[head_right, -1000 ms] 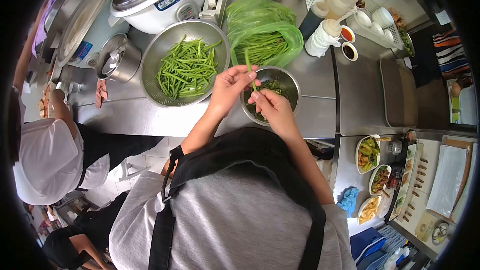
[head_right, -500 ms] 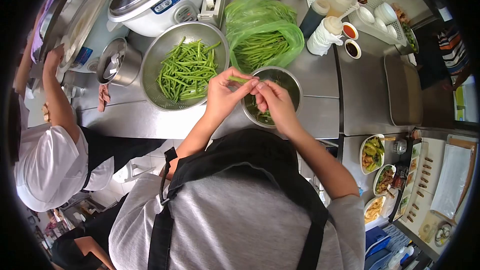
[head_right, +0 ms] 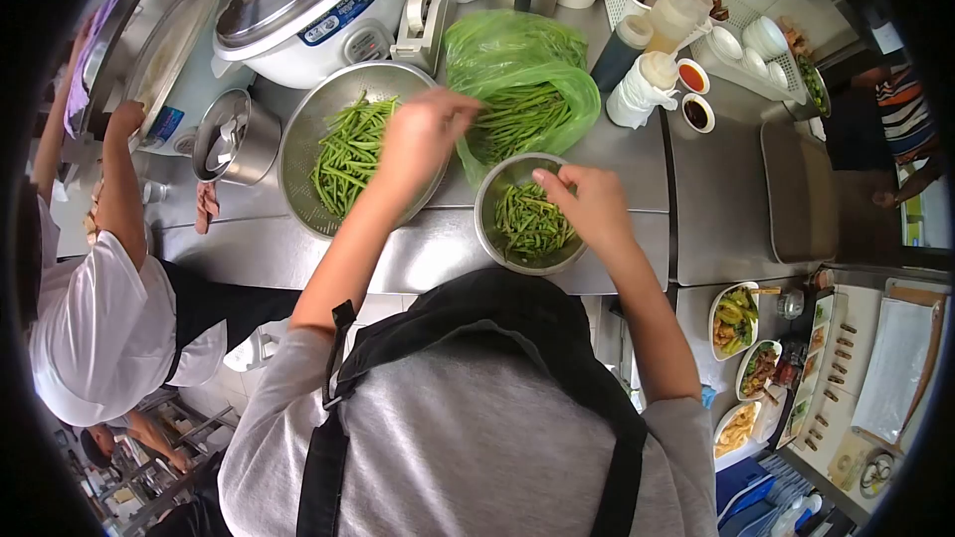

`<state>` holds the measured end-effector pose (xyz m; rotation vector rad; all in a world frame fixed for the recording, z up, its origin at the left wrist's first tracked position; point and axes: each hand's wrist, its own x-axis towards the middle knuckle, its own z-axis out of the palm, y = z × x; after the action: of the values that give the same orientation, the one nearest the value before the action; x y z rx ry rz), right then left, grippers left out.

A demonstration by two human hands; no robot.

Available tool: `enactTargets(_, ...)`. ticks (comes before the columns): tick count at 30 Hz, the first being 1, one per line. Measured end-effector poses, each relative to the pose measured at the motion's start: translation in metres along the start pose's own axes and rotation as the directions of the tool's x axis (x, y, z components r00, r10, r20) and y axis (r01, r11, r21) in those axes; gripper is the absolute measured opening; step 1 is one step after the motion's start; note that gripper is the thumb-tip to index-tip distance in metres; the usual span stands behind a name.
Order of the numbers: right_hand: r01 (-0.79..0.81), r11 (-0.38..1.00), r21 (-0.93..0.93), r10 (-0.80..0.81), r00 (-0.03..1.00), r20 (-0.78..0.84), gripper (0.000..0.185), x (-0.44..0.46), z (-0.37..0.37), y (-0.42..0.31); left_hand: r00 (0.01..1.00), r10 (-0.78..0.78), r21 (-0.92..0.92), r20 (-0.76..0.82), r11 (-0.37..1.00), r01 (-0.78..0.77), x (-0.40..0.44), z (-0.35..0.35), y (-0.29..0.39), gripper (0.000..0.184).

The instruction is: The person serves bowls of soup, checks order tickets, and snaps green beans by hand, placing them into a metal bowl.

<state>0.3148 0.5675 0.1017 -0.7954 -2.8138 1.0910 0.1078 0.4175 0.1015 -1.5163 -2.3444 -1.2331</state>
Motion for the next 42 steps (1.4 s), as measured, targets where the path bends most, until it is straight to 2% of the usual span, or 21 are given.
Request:
enactTargets(1,0.017,0.999,0.048,-0.016,0.999,-0.03,0.028,0.002,0.005,0.001,0.995,0.066,0.052,0.079,0.996,-0.07,0.004,0.025,-0.004,0.015)
enactTargets(2,0.037,0.995,0.096,-0.031,0.998,-0.063,0.028,0.003,0.007,0.0,0.981,0.034,0.181,0.193,0.981,-0.07,0.008,0.045,-0.006,0.016)
enactTargets(5,0.092,0.99,0.104,-0.075,0.984,-0.161,0.025,-0.005,0.004,-0.018,0.943,-0.042,0.547,0.329,0.823,-0.154,0.015,0.102,-0.042,0.02)
enactTargets(8,0.144,0.976,0.165,-0.108,0.972,-0.208,0.023,-0.012,0.008,-0.001,0.886,-0.134,0.504,0.443,0.855,-0.122,0.03,0.09,-0.036,0.022)
enactTargets(9,0.174,0.966,0.191,-0.127,0.964,-0.232,0.023,-0.014,0.01,0.005,0.894,-0.119,0.478,0.432,0.871,-0.115,0.03,0.084,-0.033,0.021)
enactTargets(11,0.135,0.97,0.204,-0.086,0.969,-0.232,0.023,-0.017,0.009,0.009,0.905,-0.096,0.425,0.414,0.9,-0.099,0.026,0.069,-0.027,0.02)
enactTargets(14,0.091,0.972,0.217,-0.045,0.977,-0.208,0.026,-0.015,0.008,0.004,0.887,-0.113,0.25,0.447,0.968,-0.003,0.026,0.043,-0.015,0.017)
enactTargets(15,0.081,0.973,0.218,-0.037,0.98,-0.197,0.027,-0.012,0.009,0.0,0.896,-0.103,0.24,0.432,0.971,-0.004,0.027,0.037,-0.011,0.016)
enactTargets(17,0.16,0.96,0.231,-0.09,0.953,-0.289,0.03,-0.003,0.015,-0.005,0.912,-0.084,0.217,0.4,0.976,-0.006,0.026,0.028,-0.004,0.015)
enactTargets(20,0.24,0.956,0.172,-0.16,0.91,-0.382,0.034,0.007,0.022,-0.011,0.973,0.006,0.141,0.229,0.989,-0.04,0.017,0.017,0.006,0.013)
enactTargets(24,0.285,0.94,0.187,-0.185,0.887,-0.424,0.028,0.008,0.021,-0.023,0.988,-0.049,-0.008,0.147,0.999,0.051,0.0,-0.022,0.044,0.014)
enactTargets(27,0.321,0.945,0.066,-0.283,0.902,-0.327,0.019,0.011,0.022,-0.012,0.992,-0.079,0.012,0.104,0.997,0.078,-0.012,-0.045,0.055,0.016)
enactTargets(30,0.266,0.946,0.186,-0.218,0.945,-0.242,0.016,0.005,0.02,-0.019,0.991,-0.086,0.108,0.097,0.991,0.076,-0.022,-0.051,0.048,0.019)
enactTargets(33,0.291,0.945,0.147,-0.249,0.936,-0.251,0.016,0.0,0.018,-0.028,0.988,-0.034,0.119,0.15,0.993,0.016,-0.025,-0.048,0.042,0.019)
enactTargets(36,0.22,0.957,0.19,-0.186,0.966,-0.182,0.015,-0.008,0.012,-0.036,0.986,0.075,0.118,0.147,0.989,-0.092,-0.029,-0.042,0.035,0.02)
enactTargets(39,0.232,0.933,0.276,-0.194,0.968,-0.158,0.016,-0.013,0.011,-0.033,0.987,0.15,0.141,0.053,0.978,-0.156,-0.033,-0.031,0.031,0.02)
enactTargets(42,0.175,0.81,0.56,-0.115,0.983,-0.141,0.019,-0.014,0.013,-0.032,0.989,0.085,-0.093,0.117,0.993,-0.074,-0.035,-0.027,0.032,0.019)
